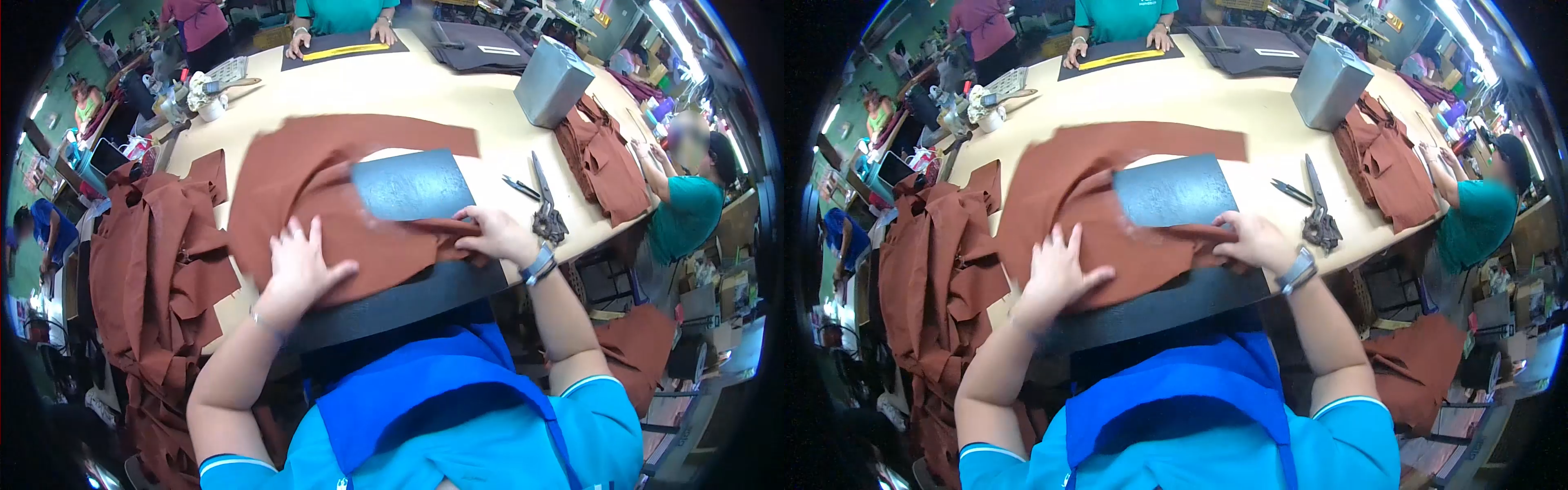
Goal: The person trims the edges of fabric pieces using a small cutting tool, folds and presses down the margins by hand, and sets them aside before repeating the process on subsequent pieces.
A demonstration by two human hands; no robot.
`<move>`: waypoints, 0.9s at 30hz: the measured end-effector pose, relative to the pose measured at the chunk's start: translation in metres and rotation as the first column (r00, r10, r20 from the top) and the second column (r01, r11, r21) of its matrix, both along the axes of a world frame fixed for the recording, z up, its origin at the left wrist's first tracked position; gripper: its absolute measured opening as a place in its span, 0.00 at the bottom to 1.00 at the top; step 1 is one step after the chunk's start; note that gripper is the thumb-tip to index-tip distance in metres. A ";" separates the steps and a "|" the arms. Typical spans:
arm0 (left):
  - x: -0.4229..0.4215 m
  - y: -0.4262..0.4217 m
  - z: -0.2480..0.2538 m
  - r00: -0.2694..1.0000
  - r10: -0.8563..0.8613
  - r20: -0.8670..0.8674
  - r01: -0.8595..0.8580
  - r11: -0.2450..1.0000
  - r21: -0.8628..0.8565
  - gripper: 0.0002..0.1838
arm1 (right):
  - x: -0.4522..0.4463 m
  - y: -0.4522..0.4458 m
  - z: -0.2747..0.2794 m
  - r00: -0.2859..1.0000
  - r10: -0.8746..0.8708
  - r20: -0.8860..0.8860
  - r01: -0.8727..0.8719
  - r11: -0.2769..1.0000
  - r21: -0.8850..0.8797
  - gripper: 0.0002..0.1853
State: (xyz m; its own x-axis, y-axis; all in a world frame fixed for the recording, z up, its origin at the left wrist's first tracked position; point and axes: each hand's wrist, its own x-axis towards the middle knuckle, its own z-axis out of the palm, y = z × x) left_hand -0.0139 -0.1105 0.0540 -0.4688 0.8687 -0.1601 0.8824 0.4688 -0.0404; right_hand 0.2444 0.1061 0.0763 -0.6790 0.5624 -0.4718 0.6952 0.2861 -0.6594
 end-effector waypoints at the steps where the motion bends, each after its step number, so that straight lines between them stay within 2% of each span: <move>1: 0.017 0.000 0.032 0.995 0.049 0.083 -0.027 0.969 -0.247 0.56 | 0.012 0.024 -0.028 0.944 0.290 -0.155 -0.203 0.885 0.420 0.20; 2: 0.027 0.001 0.053 0.982 0.119 0.149 -0.034 0.878 -0.478 0.55 | 0.010 0.027 -0.009 0.963 0.239 -0.123 -0.194 0.935 0.297 0.14; 4: 0.029 -0.002 0.041 0.985 -0.130 0.116 0.152 0.968 -0.202 0.50 | 0.007 0.041 0.003 0.971 0.220 -0.090 -0.191 0.947 0.257 0.12; 5: 0.030 -0.002 0.032 0.967 -0.245 0.070 0.249 0.967 -0.059 0.48 | 0.005 0.045 0.013 0.956 0.281 -0.082 -0.238 0.910 0.338 0.12; 6: 0.025 0.008 0.016 0.921 -0.389 -0.014 0.385 0.906 0.177 0.44 | 0.002 0.046 0.025 0.939 0.338 -0.070 -0.280 0.864 0.418 0.12; 7: 0.017 0.029 -0.006 0.855 -0.502 -0.135 0.511 0.767 0.387 0.39 | 0.000 0.051 0.027 0.946 0.312 -0.094 -0.262 0.899 0.351 0.12; 8: 0.009 0.048 -0.023 0.770 -0.573 -0.282 0.618 0.558 0.554 0.35 | -0.002 0.058 0.030 0.943 0.331 -0.046 -0.289 0.876 0.386 0.11; 10: 0.002 0.078 -0.039 0.750 -0.662 -0.022 0.558 0.614 0.559 0.31 | -0.004 0.072 0.039 0.951 0.305 0.056 -0.301 0.865 0.401 0.13; 11: 0.000 0.090 -0.045 0.716 -0.689 0.110 0.533 0.642 0.552 0.29 | -0.003 0.070 0.040 0.964 0.258 0.062 -0.209 0.592 0.779 0.14; 12: 0.003 0.097 -0.045 0.731 -0.674 0.106 0.529 0.658 0.536 0.27 | -0.004 0.066 0.041 0.976 0.213 0.052 -0.091 0.179 0.980 0.16; 13: 0.008 0.102 -0.045 0.747 -0.656 0.105 0.522 0.677 0.519 0.26 | -0.013 0.056 0.050 0.958 0.277 -0.073 0.042 0.118 0.992 0.18; 14: 0.012 0.106 -0.046 0.765 -0.635 0.106 0.510 0.699 0.502 0.25 | -0.021 0.056 0.048 0.927 0.342 -0.151 0.037 0.317 0.948 0.18; 16: 0.021 0.107 -0.043 0.782 -0.614 0.106 0.483 0.706 0.518 0.24 | -0.038 0.047 0.017 0.833 0.474 -0.285 -0.116 0.653 0.749 0.20; 18: 0.025 0.106 -0.045 0.794 -0.601 0.089 0.451 0.682 0.576 0.24 | -0.050 0.025 -0.012 0.740 0.584 -0.334 -0.237 0.692 0.682 0.20; 20: 0.027 0.105 -0.052 0.802 -0.596 0.048 0.414 0.611 0.675 0.24 | -0.058 0.015 -0.034 0.752 0.591 -0.291 -0.302 0.701 0.646 0.18; 21: 0.027 0.104 -0.049 0.811 -0.582 0.050 0.421 0.642 0.641 0.22 | -0.060 0.011 -0.038 0.805 0.543 -0.239 -0.301 0.721 0.624 0.14; 23: 0.026 0.101 -0.041 0.828 -0.558 0.053 0.434 0.699 0.569 0.20 | -0.061 0.014 -0.047 0.787 0.545 -0.291 -0.269 0.726 0.632 0.11; 26: 0.011 0.104 -0.054 0.795 -0.606 0.034 0.469 0.650 0.598 0.13 | -0.057 0.016 -0.051 0.766 0.549 -0.334 -0.214 0.708 0.673 0.06; 27: 0.007 0.104 -0.052 0.787 -0.606 0.115 0.450 0.692 0.565 0.08 | -0.055 0.015 -0.051 0.762 0.550 -0.342 -0.195 0.698 0.689 0.05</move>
